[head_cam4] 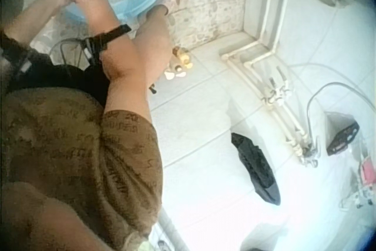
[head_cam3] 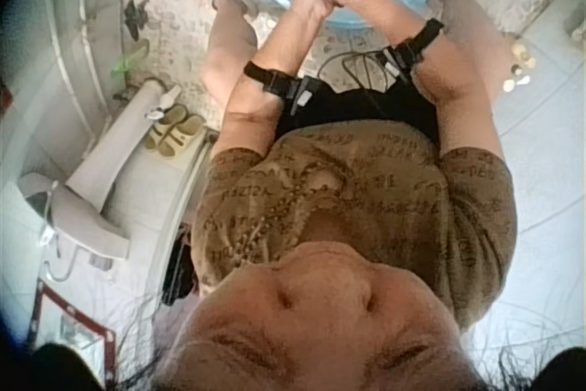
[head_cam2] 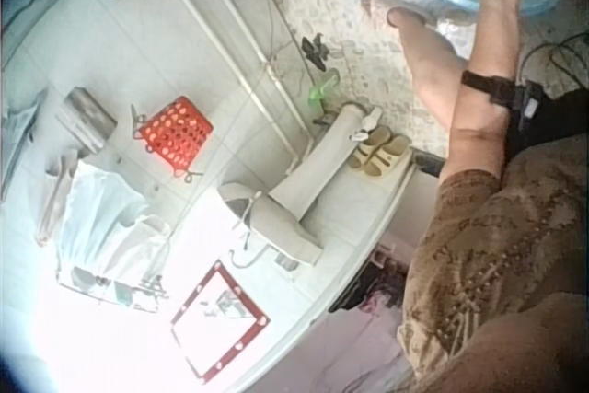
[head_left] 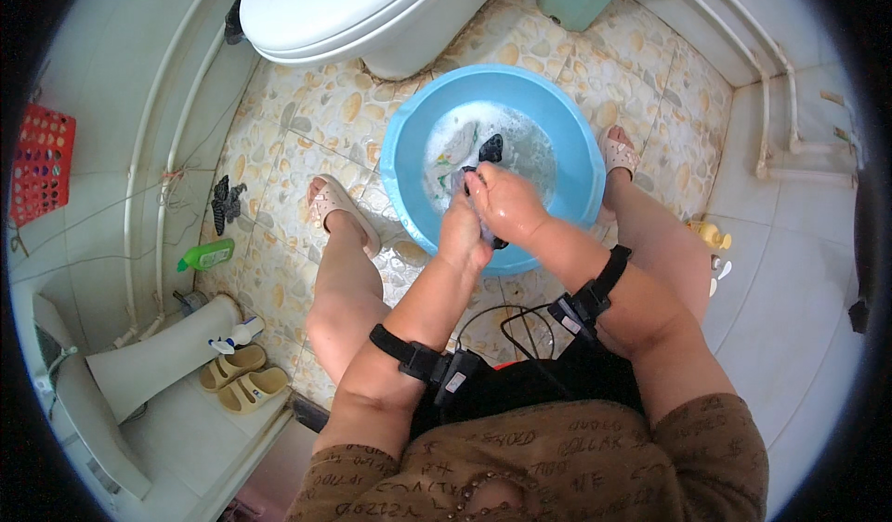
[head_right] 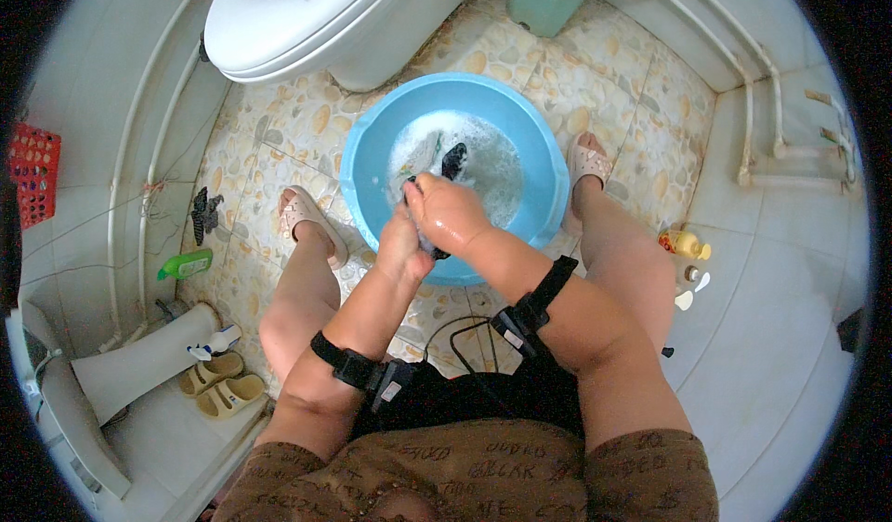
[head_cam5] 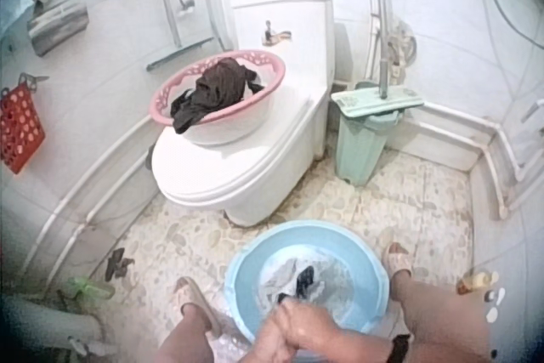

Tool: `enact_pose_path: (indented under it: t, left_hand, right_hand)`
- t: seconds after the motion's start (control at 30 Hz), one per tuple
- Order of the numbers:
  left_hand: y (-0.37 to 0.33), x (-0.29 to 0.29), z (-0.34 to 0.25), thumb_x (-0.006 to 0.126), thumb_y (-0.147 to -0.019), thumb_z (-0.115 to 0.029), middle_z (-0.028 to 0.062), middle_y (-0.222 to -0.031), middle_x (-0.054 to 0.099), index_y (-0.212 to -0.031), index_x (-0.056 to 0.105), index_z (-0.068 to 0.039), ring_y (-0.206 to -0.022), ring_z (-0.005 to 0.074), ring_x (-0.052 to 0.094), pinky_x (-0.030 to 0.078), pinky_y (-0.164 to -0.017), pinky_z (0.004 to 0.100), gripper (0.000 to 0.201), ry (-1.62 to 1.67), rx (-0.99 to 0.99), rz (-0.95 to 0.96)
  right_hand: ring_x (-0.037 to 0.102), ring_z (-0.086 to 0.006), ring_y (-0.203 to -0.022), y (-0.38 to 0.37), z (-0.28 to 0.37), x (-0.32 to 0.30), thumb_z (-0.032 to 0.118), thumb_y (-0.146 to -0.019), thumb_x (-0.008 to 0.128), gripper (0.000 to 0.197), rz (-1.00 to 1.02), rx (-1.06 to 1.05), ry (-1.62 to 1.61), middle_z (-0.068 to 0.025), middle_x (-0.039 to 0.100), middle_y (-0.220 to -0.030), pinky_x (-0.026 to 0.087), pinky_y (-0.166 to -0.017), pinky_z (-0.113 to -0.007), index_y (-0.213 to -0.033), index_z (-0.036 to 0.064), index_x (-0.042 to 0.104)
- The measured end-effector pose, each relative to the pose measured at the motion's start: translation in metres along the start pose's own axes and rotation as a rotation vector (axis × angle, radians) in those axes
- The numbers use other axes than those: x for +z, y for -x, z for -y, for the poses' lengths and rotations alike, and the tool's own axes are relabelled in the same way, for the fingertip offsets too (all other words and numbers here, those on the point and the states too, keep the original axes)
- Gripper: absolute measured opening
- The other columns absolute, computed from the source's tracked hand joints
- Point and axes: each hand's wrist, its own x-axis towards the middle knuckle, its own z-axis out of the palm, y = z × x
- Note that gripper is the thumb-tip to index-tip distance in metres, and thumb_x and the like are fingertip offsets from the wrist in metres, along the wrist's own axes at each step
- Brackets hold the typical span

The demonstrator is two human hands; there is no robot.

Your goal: The person washes clothes by hand in a blue basin of soapy water, scrubbing several items including a grey cloth, a white and green cloth, and black socks before applying liquid from a bottle to the items.

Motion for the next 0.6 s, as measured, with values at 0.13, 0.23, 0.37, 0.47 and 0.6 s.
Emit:
enact_pose_path:
  t: [0.13, 0.23, 0.37, 0.47, 0.6]
  left_hand:
    - [-0.004, -0.005, 0.001, 0.033, -0.087, -0.029, 0.0098, -0.098, 0.053, -0.102, 0.047, -0.003, -0.088, 0.0202, 0.052, 0.045, -0.07, 0.0342, 0.034, 0.011, 0.029, 0.018]
    - [0.007, 0.024, -0.002, 0.034, -0.087, -0.029, 0.0086, -0.097, 0.054, -0.104, 0.046, -0.006, -0.087, 0.0215, 0.053, 0.042, -0.078, 0.0335, 0.031, 0.029, -0.038, 0.037]
    - [0.005, 0.01, -0.017, 0.032, -0.087, -0.032, 0.009, -0.104, 0.051, -0.106, 0.046, -0.004, -0.093, 0.0208, 0.051, 0.041, -0.08, 0.0331, 0.036, 0.067, -0.153, 0.267]
    - [0.01, 0.024, -0.018, 0.033, -0.086, -0.034, 0.0094, -0.106, 0.051, -0.108, 0.044, -0.005, -0.095, 0.0216, 0.051, 0.04, -0.082, 0.0336, 0.038, 0.006, -0.067, 0.051]
    - [0.028, 0.028, -0.027, 0.028, -0.085, -0.045, 0.0104, -0.108, 0.049, -0.112, 0.042, -0.009, -0.097, 0.0209, 0.05, 0.04, -0.083, 0.0365, 0.047, -0.034, -0.227, 0.019]
  right_hand:
    - [0.049, -0.0381, -0.063, 0.004, -0.015, 0.004, 0.025, -0.082, 0.041, 0.025, -0.001, -0.185, -0.01, -0.0209, 0.05, -0.068, 0.038, -0.057, -0.042, -0.075, 0.0011, 0.048]
    - [0.054, -0.0251, -0.072, -0.019, -0.054, 0.006, 0.032, -0.086, 0.035, 0.033, -0.205, 0.384, -0.524, -0.012, 0.056, -0.077, 0.041, -0.064, -0.035, -0.082, 0.0034, 0.051]
    - [0.049, -0.0105, -0.065, -0.014, -0.01, -0.016, 0.031, -0.085, 0.041, 0.029, -0.062, 0.601, -1.403, 0.0003, 0.052, -0.073, 0.04, -0.063, -0.027, -0.081, 0.0043, 0.051]
    - [0.051, -0.0147, -0.067, -0.021, -0.037, -0.012, 0.033, -0.08, 0.05, 0.036, -0.07, 0.281, -0.667, -0.0112, 0.053, -0.075, 0.041, -0.062, -0.032, -0.089, -0.0017, 0.047]
    - [0.053, -0.0275, -0.067, -0.018, -0.012, -0.022, 0.021, -0.08, 0.049, 0.021, -0.261, 0.02, -0.353, -0.0149, 0.054, -0.076, 0.042, -0.062, -0.034, -0.087, 0.0011, 0.048]
